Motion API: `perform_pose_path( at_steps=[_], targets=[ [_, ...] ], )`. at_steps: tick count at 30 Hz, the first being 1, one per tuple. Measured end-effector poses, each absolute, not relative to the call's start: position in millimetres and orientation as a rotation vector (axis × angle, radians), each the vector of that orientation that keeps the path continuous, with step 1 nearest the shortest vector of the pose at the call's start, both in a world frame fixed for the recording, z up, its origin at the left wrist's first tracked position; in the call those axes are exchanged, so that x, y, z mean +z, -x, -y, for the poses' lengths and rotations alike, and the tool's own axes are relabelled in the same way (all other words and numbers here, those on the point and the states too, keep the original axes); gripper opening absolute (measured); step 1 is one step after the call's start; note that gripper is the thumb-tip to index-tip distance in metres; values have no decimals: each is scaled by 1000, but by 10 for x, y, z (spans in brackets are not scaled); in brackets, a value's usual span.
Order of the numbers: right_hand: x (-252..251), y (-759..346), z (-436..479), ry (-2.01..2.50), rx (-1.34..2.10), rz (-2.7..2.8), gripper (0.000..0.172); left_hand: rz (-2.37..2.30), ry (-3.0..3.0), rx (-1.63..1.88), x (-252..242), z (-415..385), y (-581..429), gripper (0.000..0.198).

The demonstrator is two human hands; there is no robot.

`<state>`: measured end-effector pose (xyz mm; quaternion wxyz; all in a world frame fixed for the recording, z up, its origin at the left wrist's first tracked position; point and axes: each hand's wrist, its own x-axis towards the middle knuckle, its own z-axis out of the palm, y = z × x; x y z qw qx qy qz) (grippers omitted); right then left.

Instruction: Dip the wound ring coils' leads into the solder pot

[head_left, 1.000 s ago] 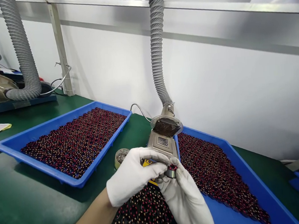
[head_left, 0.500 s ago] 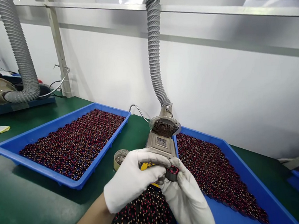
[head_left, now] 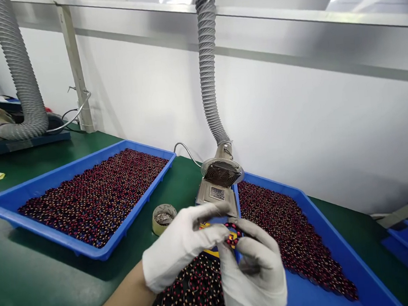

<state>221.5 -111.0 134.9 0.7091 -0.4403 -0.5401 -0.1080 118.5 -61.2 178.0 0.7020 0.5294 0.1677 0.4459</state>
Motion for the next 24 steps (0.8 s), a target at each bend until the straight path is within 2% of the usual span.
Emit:
perform_pose_path(
  at_steps=[2,4,8,13,16,20,24],
  targets=[
    [1335,-2183,1107,1001,-422,1270,34,-346,-1077,976,1741,645,-1289,27],
    [1350,-2152,1097,1009,-508,1265,35,-330,-961,1119,1707,658,-1351,22],
    [1416,-2123,1078,1004,-463,1153,33,-310,-848,1384,1745,590,-1253,19],
    [1412,-2139,1069,968,-374,1145,34,-475,-1091,1052,1849,554,-1157,23],
    [1373,-2153,1065,957,-367,1167,37,-439,-972,1187,1828,594,-1222,11],
    [1330,-2186,1067,971,-360,1181,40,-306,-819,1387,1795,593,-1224,14],
    [1292,-2232,1064,982,-365,1243,41,-372,-939,1154,1845,581,-1177,23]
  ],
)
